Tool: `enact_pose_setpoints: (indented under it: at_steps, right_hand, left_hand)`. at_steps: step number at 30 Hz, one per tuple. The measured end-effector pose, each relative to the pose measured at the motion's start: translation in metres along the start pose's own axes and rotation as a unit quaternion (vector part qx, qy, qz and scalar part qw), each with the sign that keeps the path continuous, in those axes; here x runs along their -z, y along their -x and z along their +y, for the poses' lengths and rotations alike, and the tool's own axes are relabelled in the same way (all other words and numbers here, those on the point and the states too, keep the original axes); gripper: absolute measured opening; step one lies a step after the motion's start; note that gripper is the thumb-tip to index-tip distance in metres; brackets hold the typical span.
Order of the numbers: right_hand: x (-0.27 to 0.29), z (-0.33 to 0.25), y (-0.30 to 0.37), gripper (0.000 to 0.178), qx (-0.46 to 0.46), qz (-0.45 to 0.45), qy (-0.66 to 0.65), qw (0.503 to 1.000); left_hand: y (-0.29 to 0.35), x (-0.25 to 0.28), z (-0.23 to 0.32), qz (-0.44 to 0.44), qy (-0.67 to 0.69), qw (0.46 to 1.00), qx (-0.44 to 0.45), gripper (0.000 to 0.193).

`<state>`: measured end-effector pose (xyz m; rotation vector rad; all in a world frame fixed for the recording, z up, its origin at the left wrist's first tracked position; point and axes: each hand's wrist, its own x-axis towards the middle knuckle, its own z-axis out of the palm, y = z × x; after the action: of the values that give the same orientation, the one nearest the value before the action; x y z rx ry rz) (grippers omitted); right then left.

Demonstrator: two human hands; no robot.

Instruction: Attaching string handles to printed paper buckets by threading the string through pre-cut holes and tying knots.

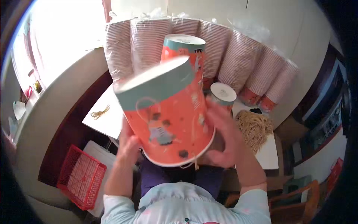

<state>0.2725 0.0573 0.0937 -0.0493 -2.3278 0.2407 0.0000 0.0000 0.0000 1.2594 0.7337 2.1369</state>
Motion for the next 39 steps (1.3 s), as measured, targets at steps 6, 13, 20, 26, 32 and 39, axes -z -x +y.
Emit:
enact_pose_setpoints:
  at_steps: [6, 13, 20, 26, 32, 39]
  right_hand:
    - [0.025, 0.047, -0.097, 0.074, -0.015, 0.183, -0.220, 0.958]
    - [0.021, 0.129, -0.124, 0.072, -0.119, 0.189, -0.123, 0.967]
    - [-0.036, 0.172, -0.051, 0.080, -0.142, 0.148, -0.069, 0.976]
    - [-0.004, 0.160, 0.033, 0.047, -0.352, -0.006, 0.356, 0.866]
    - [0.006, 0.198, 0.077, 0.036, -0.295, 0.030, 0.319, 0.900]
    - [0.020, 0.197, 0.050, 0.037, -0.407, 0.040, 0.147, 0.901]
  left_hand:
    - [-0.136, -0.052, 0.057, -0.164, -0.195, 0.937, -0.238, 0.094]
    - [-0.211, -0.073, 0.000, -0.158, -0.209, 0.957, -0.127, 0.093]
    - [-0.175, -0.042, -0.088, -0.147, -0.220, 0.962, -0.062, 0.087]
    - [-0.102, -0.033, -0.083, -0.007, -0.513, 0.825, -0.239, 0.071]
    - [0.015, -0.115, -0.160, -0.208, -0.411, 0.887, 0.014, 0.088]
    - [0.002, -0.155, -0.242, -0.101, -0.429, 0.896, 0.047, 0.120]
